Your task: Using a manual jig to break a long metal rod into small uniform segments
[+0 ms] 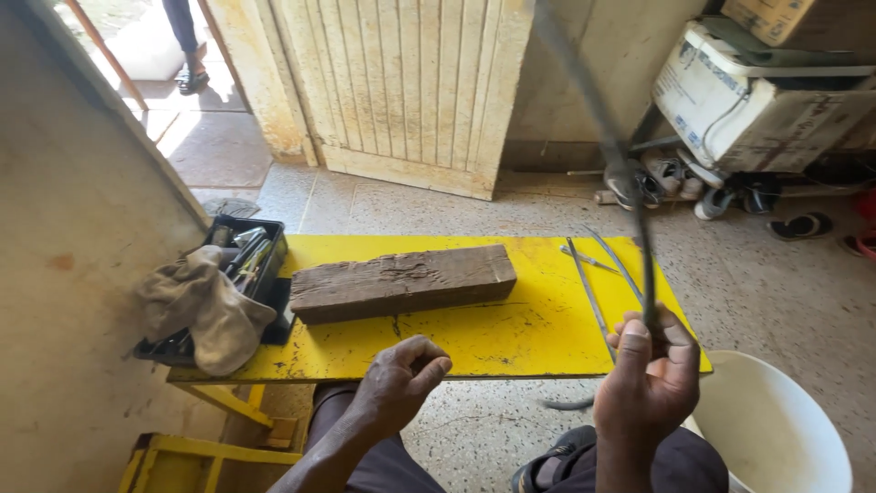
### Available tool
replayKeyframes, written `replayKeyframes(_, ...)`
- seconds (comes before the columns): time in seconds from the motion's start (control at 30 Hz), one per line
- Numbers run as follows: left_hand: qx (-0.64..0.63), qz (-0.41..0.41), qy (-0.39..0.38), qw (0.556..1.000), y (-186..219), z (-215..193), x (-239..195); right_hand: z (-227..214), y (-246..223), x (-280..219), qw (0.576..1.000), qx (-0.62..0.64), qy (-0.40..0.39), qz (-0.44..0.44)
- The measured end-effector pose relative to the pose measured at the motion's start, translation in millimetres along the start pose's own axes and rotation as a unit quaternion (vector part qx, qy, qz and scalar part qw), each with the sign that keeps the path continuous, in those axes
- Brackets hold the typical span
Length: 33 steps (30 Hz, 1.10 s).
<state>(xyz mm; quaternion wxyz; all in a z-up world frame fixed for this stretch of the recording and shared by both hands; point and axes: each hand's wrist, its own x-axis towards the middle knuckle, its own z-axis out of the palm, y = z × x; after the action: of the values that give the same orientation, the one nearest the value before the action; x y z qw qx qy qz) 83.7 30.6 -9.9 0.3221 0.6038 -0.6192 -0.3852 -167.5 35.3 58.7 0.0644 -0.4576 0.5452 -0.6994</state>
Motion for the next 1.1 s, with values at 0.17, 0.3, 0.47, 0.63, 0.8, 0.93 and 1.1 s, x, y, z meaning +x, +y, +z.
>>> replayKeyframes(0.17,-0.008,0.045,-0.027,0.999,12.0,-3.4,-17.9,17.8,-14.8,1.1,0.97,0.186,0.079,0.138)
replayKeyframes(0.3,0.063,-0.006,-0.212,0.975,38.9,-20.7,-34.0,18.2,-3.2,0.1,0.915,0.234,0.161,0.286)
replayKeyframes(0.47,0.086,0.153,-0.293,0.94,17.8,-33.0,-37.4,7.2,42.3,-13.6,0.905,0.202,0.135,0.349)
replayKeyframes(0.63,0.091,0.193,-0.276,0.937,26.2,-66.5,-47.3,-8.4,95.8,-12.6,0.915,0.157,0.134,0.346)
replayKeyframes(0.8,0.042,0.157,-0.255,0.953,9.6,-90.8,-50.0,-30.8,121.9,13.0,0.871,0.241,0.113,0.412)
replayKeyframes(0.93,0.026,0.137,-0.245,0.959,-18.5,-121.2,-54.2,-70.0,210.5,32.9,0.886,0.293,-0.033,0.357)
replayKeyframes(1.1,0.189,-0.001,-0.139,0.972,-15.5,-129.1,-58.2,-45.2,218.8,-14.2,0.881,0.283,-0.082,0.37)
